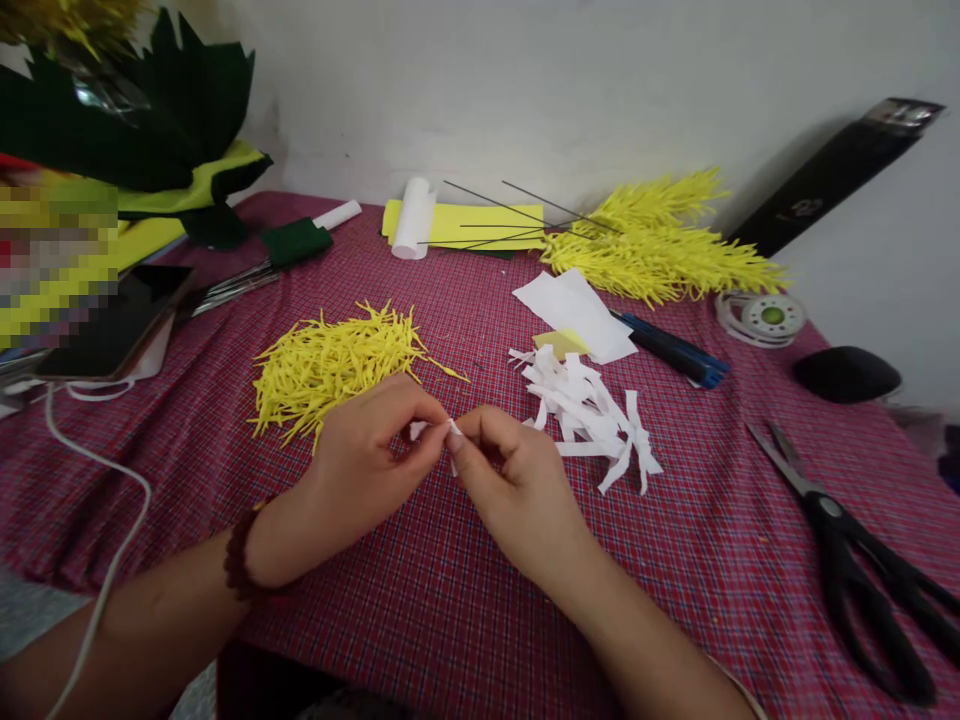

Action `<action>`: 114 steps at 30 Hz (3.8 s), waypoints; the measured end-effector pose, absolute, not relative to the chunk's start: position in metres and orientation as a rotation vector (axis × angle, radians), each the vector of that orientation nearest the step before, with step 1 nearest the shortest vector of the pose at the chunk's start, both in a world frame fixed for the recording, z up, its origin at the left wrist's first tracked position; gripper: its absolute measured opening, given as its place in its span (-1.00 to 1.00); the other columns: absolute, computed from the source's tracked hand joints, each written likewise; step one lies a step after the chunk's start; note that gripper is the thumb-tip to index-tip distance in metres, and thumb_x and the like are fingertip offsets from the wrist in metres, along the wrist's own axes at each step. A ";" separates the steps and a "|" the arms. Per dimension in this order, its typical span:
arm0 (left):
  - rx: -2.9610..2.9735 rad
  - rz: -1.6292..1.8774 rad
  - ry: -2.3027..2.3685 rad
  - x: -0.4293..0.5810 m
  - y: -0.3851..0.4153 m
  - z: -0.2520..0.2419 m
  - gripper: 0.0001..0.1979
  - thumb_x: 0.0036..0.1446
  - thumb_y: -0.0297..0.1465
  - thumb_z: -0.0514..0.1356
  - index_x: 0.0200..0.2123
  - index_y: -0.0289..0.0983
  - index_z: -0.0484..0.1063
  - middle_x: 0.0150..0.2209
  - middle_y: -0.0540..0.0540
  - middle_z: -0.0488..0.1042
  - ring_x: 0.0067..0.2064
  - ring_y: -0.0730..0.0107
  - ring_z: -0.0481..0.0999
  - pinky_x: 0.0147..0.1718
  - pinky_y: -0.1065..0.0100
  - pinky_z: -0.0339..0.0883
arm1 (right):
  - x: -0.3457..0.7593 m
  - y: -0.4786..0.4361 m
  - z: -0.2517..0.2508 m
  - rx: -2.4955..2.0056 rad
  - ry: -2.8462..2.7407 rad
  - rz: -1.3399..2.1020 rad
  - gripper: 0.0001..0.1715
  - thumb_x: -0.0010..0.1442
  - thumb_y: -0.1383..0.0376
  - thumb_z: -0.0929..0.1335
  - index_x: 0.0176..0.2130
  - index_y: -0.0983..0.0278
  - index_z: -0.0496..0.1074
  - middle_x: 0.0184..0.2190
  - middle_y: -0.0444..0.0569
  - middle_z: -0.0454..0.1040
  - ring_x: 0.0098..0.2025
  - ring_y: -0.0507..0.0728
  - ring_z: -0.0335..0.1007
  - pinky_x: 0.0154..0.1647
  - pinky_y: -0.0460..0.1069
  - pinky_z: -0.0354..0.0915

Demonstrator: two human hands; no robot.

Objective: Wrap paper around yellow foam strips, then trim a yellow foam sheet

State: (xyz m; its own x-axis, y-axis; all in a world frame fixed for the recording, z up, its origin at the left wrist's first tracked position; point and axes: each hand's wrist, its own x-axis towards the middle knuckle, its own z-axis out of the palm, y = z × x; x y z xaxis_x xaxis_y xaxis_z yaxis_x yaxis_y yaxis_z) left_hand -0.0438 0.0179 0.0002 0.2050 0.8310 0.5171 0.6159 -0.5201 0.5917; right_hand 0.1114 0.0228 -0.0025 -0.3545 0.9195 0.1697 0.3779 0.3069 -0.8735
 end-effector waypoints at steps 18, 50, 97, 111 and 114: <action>1.167 0.962 1.028 -0.048 0.025 0.010 -0.93 0.01 -0.46 0.22 -0.48 -0.33 0.40 -0.57 0.08 0.39 -0.57 0.62 0.31 -0.55 0.51 0.21 | 0.114 0.027 -0.007 -1.140 -1.906 1.045 -0.76 0.20 0.26 0.25 -0.49 0.23 0.33 -0.63 -0.19 0.29 -0.58 -0.01 0.16 -0.60 -0.09 0.10; 1.465 1.156 1.277 -0.040 0.018 0.011 -0.91 0.02 -0.52 0.18 -0.51 -0.31 0.38 -0.52 0.03 0.39 -0.46 0.53 0.34 -0.47 0.45 0.23 | 0.114 0.029 -0.002 -0.999 -1.892 0.803 -0.87 0.17 0.39 0.33 -0.41 0.22 0.32 -0.34 -0.08 0.41 -0.23 0.08 0.34 -0.17 0.03 0.25; 0.822 0.987 0.962 -0.049 0.026 0.003 -0.80 -0.01 -0.37 0.25 -0.61 -0.30 0.37 -0.59 0.04 0.35 -0.52 0.58 0.29 -0.49 0.48 0.18 | 0.130 0.036 0.002 -1.015 -1.709 1.097 -0.70 0.09 0.42 0.33 -0.13 0.17 0.36 -0.33 -0.12 0.42 -0.31 0.04 0.38 -0.30 -0.03 0.34; 0.624 0.914 0.866 -0.042 0.018 0.002 -0.79 -0.01 -0.34 0.29 -0.55 -0.29 0.35 -0.55 0.05 0.35 -0.54 0.61 0.30 -0.55 0.53 0.21 | 0.118 0.024 0.005 -0.978 -1.841 0.886 -0.89 0.16 0.40 0.35 -0.36 0.20 0.45 -0.47 -0.14 0.51 -0.40 0.04 0.42 -0.35 -0.01 0.34; 0.722 1.015 0.874 -0.041 0.016 0.007 -0.84 0.06 -0.30 0.23 -0.44 -0.25 0.34 -0.54 0.06 0.35 -0.51 0.56 0.34 -0.54 0.50 0.26 | 0.117 0.025 0.004 -1.022 -1.676 1.065 -0.92 0.14 0.35 0.36 -0.41 0.21 0.45 -0.50 -0.14 0.50 -0.44 0.03 0.40 -0.43 -0.04 0.32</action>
State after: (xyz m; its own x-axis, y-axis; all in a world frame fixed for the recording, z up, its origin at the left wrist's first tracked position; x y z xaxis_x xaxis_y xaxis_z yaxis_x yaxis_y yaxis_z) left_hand -0.0406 0.0162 0.0067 0.2633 0.9253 -0.2730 -0.4068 0.3631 0.8383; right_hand 0.1165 0.0246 0.0042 -0.2774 0.9305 0.2392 0.1786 0.2945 -0.9388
